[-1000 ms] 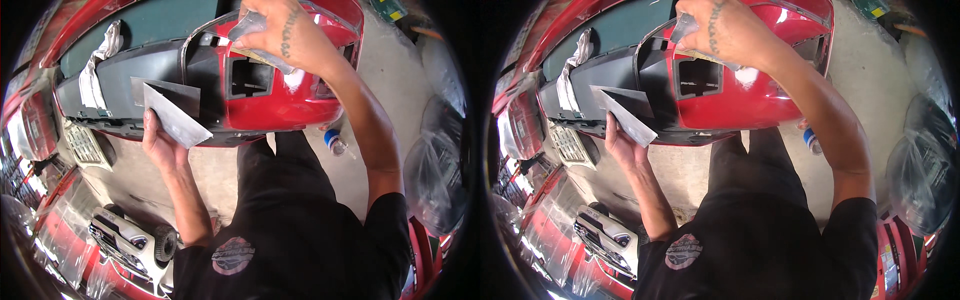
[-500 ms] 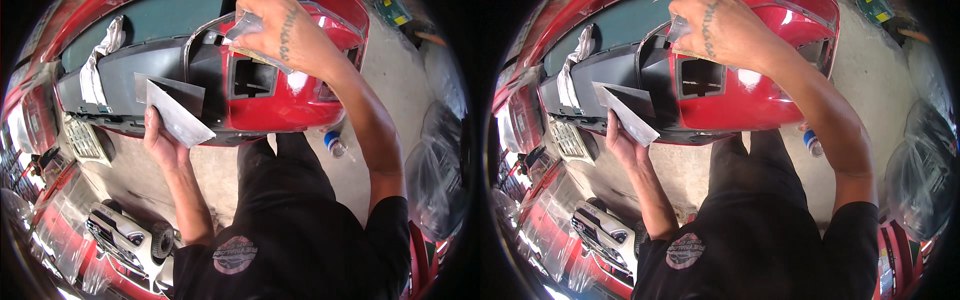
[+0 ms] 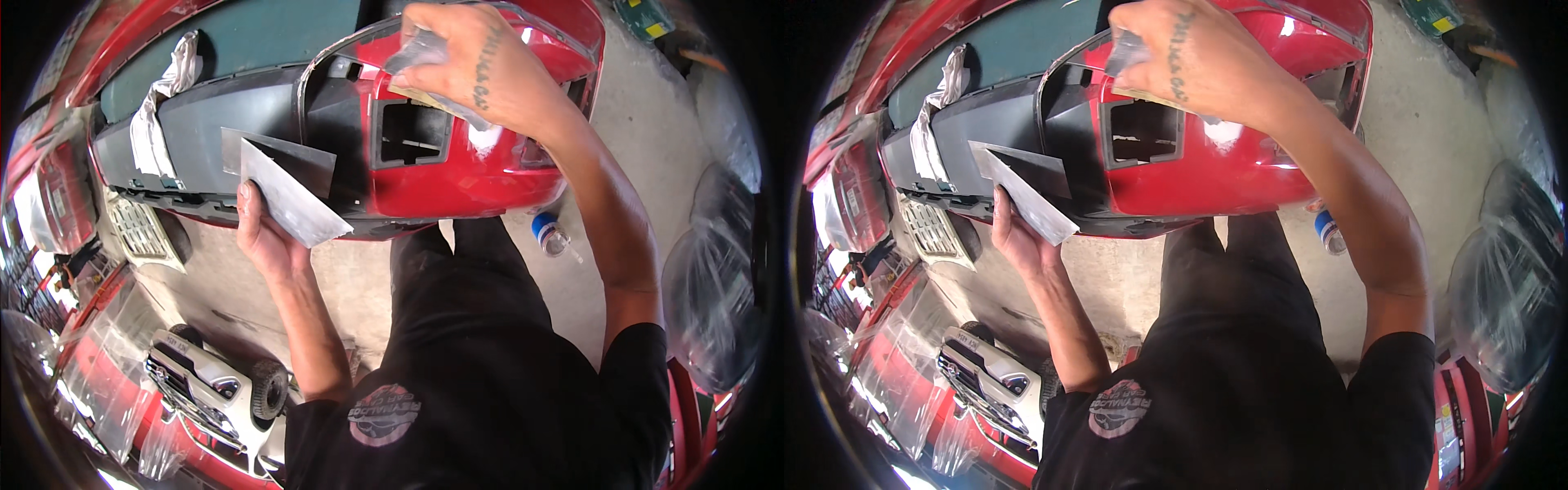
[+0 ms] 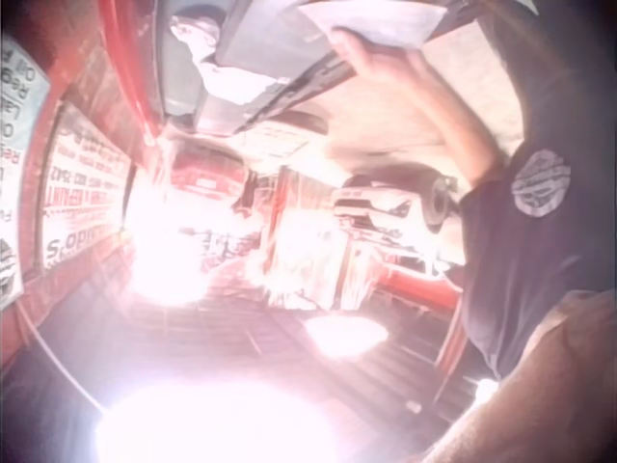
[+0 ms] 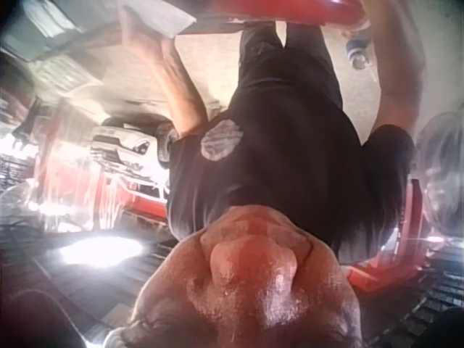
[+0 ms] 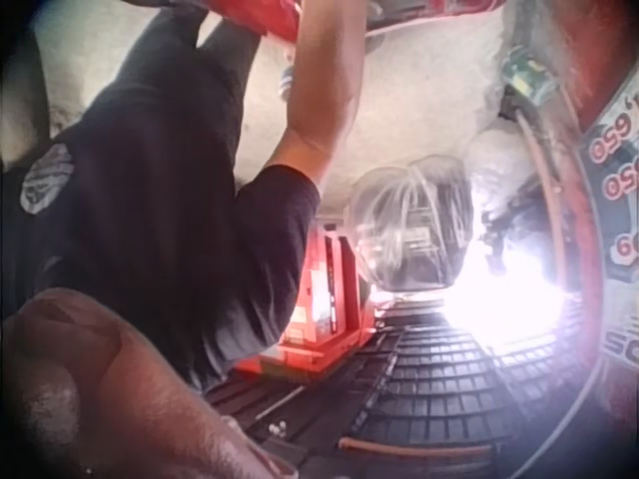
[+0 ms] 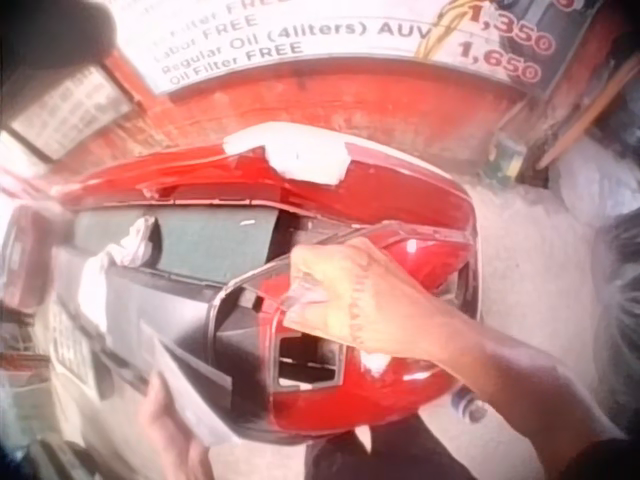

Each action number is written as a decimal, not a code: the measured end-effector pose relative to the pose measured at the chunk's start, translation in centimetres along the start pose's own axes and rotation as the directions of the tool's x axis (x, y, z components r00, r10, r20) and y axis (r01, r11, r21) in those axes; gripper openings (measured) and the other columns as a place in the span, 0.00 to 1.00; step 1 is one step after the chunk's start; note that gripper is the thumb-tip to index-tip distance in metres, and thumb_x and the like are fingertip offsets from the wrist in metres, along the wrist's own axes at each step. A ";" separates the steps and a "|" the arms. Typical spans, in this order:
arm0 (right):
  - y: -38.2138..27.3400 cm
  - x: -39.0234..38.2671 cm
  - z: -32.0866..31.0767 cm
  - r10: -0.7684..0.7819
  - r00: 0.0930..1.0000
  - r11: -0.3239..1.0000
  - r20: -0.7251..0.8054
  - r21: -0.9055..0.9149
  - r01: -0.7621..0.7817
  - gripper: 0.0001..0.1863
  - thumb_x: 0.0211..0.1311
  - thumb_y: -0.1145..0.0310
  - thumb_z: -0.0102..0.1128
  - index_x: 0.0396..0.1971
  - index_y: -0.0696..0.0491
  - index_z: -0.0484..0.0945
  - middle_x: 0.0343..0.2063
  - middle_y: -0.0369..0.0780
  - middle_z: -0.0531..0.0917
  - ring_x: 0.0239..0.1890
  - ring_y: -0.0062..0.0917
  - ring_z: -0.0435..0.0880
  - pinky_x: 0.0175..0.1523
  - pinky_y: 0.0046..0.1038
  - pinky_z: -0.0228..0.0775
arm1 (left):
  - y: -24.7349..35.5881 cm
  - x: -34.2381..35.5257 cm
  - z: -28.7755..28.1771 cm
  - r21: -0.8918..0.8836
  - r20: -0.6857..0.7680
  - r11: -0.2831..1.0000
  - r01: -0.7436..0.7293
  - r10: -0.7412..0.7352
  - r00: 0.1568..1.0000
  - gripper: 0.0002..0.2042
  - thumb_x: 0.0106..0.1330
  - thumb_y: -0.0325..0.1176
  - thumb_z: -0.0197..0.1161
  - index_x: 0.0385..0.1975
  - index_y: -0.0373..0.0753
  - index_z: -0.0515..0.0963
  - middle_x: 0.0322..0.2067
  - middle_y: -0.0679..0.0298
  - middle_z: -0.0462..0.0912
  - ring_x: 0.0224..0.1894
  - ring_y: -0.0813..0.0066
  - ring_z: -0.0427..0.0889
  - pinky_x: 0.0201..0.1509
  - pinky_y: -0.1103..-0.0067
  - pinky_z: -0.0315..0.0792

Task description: The person cleans a red car bumper with a cloth, then mixes a filler material in a small container and applies it to two small metal plates.

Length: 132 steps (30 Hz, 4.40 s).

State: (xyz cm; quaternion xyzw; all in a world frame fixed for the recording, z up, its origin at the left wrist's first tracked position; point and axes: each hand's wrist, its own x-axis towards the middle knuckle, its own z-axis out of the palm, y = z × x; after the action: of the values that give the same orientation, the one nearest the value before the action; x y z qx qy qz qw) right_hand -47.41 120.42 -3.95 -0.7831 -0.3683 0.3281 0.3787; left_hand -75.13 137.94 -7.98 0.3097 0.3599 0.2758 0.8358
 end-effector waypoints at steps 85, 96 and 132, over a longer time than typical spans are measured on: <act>-1.0 -0.1 0.5 0.040 0.983 0.889 -0.179 0.456 0.046 0.10 0.60 0.72 0.64 0.27 0.62 0.74 0.25 0.47 0.86 0.31 0.31 0.89 0.33 0.31 0.80 | 0.1 -0.1 0.6 0.058 -0.086 0.998 0.004 0.001 0.996 0.15 0.72 0.34 0.59 0.54 0.36 0.75 0.51 0.59 0.82 0.54 0.64 0.81 0.62 0.65 0.75; -3.3 -0.2 -0.5 0.138 0.989 0.968 -0.054 0.219 -0.123 0.12 0.59 0.69 0.64 0.27 0.63 0.74 0.23 0.49 0.82 0.27 0.36 0.84 0.33 0.35 0.76 | 0.1 0.2 0.4 0.087 -0.061 0.996 -0.004 0.009 0.998 0.16 0.71 0.34 0.59 0.55 0.36 0.74 0.51 0.59 0.82 0.53 0.65 0.82 0.60 0.66 0.76; -1.5 0.8 0.7 -0.024 0.994 0.995 -0.107 0.091 0.034 0.13 0.59 0.67 0.65 0.28 0.63 0.76 0.27 0.50 0.83 0.31 0.38 0.85 0.38 0.37 0.76 | 0.1 -0.1 1.5 0.098 -0.079 0.995 -0.002 0.010 0.997 0.14 0.70 0.35 0.61 0.51 0.36 0.77 0.49 0.60 0.83 0.51 0.65 0.82 0.58 0.67 0.77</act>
State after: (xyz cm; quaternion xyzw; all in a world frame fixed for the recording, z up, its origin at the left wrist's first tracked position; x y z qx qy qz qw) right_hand -48.05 121.96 -3.28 -0.7756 -0.3434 0.2972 0.4383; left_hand -74.03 137.49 -7.04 0.3401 0.4053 0.2723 0.8037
